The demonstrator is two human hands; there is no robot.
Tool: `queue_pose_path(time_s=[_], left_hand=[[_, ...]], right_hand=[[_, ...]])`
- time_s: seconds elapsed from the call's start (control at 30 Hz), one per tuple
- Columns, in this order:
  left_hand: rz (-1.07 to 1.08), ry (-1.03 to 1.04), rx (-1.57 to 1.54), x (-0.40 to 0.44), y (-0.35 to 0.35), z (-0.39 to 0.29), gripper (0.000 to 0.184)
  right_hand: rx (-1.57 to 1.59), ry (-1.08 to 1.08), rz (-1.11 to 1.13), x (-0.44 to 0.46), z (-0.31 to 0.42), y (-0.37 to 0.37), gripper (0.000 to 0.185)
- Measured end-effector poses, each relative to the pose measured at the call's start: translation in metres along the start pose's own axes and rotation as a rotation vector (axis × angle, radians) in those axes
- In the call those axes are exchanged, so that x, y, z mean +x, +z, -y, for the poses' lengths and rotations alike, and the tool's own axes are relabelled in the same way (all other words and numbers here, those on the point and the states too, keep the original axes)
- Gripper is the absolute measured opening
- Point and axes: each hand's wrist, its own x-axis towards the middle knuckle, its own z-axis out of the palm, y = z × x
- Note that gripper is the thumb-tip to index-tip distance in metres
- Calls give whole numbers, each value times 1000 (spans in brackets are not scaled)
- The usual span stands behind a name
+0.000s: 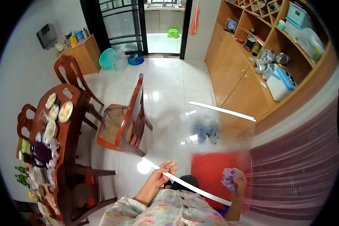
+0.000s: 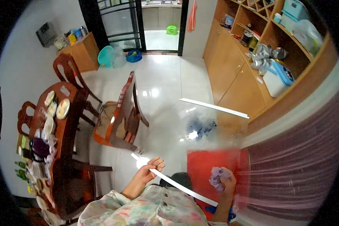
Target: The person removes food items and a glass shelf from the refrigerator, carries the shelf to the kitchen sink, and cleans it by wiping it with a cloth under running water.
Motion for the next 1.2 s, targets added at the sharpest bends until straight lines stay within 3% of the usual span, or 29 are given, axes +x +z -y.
queue_pose_path(time_s=[0.2, 0.27, 0.3, 0.37, 0.47, 0.5, 0.6, 0.77, 0.9, 1.0, 1.2], left_hand=[[83, 27, -96, 193, 40, -86, 52], [-61, 110, -48, 243, 80, -119, 51], [-27, 134, -65, 270, 83, -132, 51], [30, 174, -110, 319, 91, -168, 49], [-3, 276, -158, 370, 123, -211, 48], [-85, 298, -138, 389, 135, -228, 49], [-112, 362, -179, 453, 143, -277, 49], [-100, 398, -241, 577, 150, -392, 49], [-136, 428, -254, 678, 183, -481, 51], [6, 410, -328, 737, 209, -537, 49], [-44, 442, -342, 880, 237, -652, 43]], right_hand=[[121, 116, 85, 230, 26, 68, 39], [22, 64, 121, 320, 11, 70, 39], [22, 38, 123, 357, 10, 79, 38], [27, 114, 163, 426, 17, 113, 39], [1, 221, 181, 520, 42, 169, 40], [-19, 260, 280, 553, 55, 192, 41], [-98, 206, 346, 658, 30, 230, 41], [-85, 307, 364, 817, 9, 325, 34], [-98, 270, 349, 945, 9, 411, 31], [-103, 314, 354, 1022, 17, 455, 31], [-138, 360, 442, 1206, 16, 560, 25]])
